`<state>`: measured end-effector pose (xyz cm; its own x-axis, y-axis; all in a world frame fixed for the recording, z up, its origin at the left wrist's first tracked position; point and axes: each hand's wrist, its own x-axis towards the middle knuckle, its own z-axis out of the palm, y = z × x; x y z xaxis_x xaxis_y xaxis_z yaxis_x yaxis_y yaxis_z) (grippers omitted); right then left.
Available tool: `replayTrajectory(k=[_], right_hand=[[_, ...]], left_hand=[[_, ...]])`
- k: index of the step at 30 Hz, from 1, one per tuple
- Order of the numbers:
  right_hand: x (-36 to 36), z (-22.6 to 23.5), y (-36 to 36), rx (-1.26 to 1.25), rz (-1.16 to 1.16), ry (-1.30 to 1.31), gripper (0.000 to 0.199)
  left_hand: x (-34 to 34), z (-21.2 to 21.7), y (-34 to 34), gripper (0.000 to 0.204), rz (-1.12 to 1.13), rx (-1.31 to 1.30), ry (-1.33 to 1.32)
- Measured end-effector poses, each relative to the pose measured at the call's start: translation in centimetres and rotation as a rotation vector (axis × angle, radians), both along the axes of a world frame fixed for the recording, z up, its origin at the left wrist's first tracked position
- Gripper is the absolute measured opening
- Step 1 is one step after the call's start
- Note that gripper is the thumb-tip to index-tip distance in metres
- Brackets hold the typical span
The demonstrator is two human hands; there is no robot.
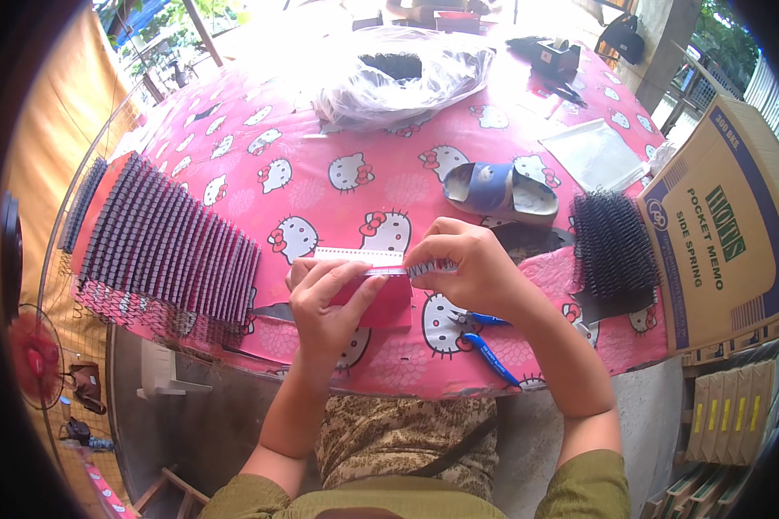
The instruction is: The person binds a notebook by inserting a spiral wire into the punched holes of the covers and pages, then trims the excess wire with a pair of pliers.
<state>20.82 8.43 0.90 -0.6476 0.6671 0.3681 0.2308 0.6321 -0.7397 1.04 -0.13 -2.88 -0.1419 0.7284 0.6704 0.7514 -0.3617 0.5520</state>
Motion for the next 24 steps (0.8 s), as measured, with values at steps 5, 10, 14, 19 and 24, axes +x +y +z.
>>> replayTrajectory(k=[5,10,14,19,24], right_hand=[[0.1,-0.6,-0.2,-0.246,0.035,-0.082,0.028],[-1.0,-0.5,-1.7,0.306,-0.137,-0.258,0.022],[-1.4,-0.5,-1.8,0.309,-0.106,-0.203,0.021],[-2.0,-0.3,-2.0,0.294,-0.137,-0.167,0.022],[-2.2,-0.7,-2.2,0.290,-0.172,-0.168,0.021]], left_hand=[[-0.2,-0.2,0.1,0.022,0.002,0.008,-0.003],[-0.3,-0.4,0.1,0.021,-0.012,0.003,-0.005],[-0.3,-0.5,0.0,0.022,-0.006,-0.009,0.004],[-0.4,-0.7,-0.2,0.023,-0.006,-0.015,-0.010],[-0.2,-0.6,-0.1,0.024,-0.004,-0.010,-0.005]])
